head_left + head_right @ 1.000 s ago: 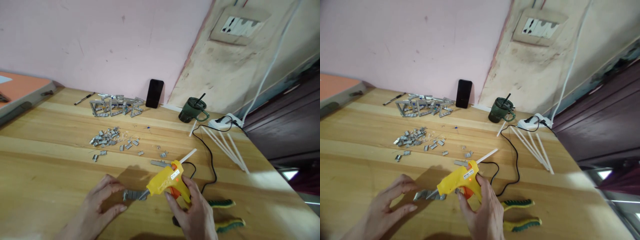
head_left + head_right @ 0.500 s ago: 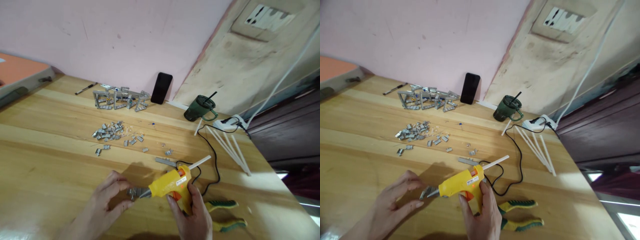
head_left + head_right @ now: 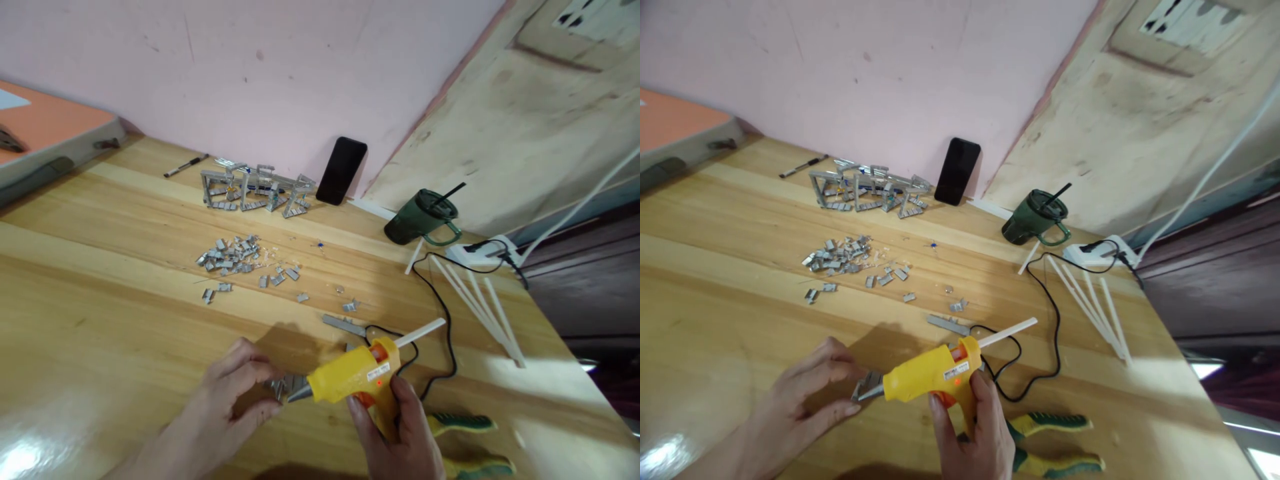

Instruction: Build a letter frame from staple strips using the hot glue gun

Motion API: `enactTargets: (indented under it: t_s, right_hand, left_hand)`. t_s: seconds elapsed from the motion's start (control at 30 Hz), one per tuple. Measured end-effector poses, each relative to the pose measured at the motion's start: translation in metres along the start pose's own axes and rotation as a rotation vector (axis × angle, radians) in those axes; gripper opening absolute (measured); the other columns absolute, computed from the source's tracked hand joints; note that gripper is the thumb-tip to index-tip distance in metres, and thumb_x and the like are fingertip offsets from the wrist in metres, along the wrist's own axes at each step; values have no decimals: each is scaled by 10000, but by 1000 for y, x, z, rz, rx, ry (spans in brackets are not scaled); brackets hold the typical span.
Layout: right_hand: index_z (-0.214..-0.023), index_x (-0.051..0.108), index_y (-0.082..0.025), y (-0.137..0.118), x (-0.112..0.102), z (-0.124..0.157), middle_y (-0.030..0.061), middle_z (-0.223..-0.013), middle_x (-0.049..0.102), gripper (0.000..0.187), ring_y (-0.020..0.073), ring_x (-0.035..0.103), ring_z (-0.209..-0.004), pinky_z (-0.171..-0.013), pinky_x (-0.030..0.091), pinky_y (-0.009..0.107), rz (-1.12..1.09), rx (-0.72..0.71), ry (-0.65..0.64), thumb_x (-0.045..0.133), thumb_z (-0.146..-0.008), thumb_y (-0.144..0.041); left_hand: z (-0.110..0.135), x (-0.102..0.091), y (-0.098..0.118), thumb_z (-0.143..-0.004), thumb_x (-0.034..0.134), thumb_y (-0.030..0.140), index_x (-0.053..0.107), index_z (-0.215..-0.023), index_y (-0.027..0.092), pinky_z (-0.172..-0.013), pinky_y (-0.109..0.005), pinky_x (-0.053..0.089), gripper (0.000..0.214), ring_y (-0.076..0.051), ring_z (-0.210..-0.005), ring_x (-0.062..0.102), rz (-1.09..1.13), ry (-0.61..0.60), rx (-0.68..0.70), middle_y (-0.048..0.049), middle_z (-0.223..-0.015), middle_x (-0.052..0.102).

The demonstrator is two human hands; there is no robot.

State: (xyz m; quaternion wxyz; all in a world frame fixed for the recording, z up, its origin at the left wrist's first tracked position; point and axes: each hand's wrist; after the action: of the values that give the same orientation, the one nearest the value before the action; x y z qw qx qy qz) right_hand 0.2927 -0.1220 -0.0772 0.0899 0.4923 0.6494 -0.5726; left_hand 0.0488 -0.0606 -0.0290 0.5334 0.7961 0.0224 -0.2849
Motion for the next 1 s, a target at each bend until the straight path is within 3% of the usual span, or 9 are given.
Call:
enactTargets:
  t_s: [0.47, 0.8, 1.0]
  right_hand:
    - [-1063, 535, -158, -23, 4, 1, 123, -971, 672, 588, 241, 641, -820, -706, 491, 310, -26, 101, 9, 551, -726, -640]
    - [-1058, 545, -152, 5, 1, 2, 130, -987, 678, 496, 239, 659, -814, -701, 524, 306, -22, -29, -54, 637, -726, -509]
    - [-1052, 551, -158, -12, 2, 2, 118, -973, 674, 516, 242, 646, -832, -719, 512, 318, -46, 46, -7, 598, -733, -561]
  left_hand:
    - [0, 1, 0, -822, 588, 176, 596, -946, 236, -674, -238, 479, 137, -143, -788, 569, 19, -9, -8, -3, -858, 592]
    - [-5, -4, 9, -818, 582, 143, 593, -918, 212, -643, -242, 499, 122, -143, -755, 584, -7, -17, 15, -12, -829, 590]
    - [-6, -4, 8, -814, 596, 145, 582, -921, 216, -643, -232, 495, 129, -138, -755, 577, -6, -23, 27, -6, -827, 586]
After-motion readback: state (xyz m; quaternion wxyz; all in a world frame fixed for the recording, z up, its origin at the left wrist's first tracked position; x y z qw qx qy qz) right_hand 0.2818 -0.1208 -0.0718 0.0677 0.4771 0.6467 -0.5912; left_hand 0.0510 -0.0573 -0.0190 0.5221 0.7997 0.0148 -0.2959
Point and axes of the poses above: each hand's wrist, its own z-axis away from the middle knuckle, its own x-axis out of the palm, y = z × x
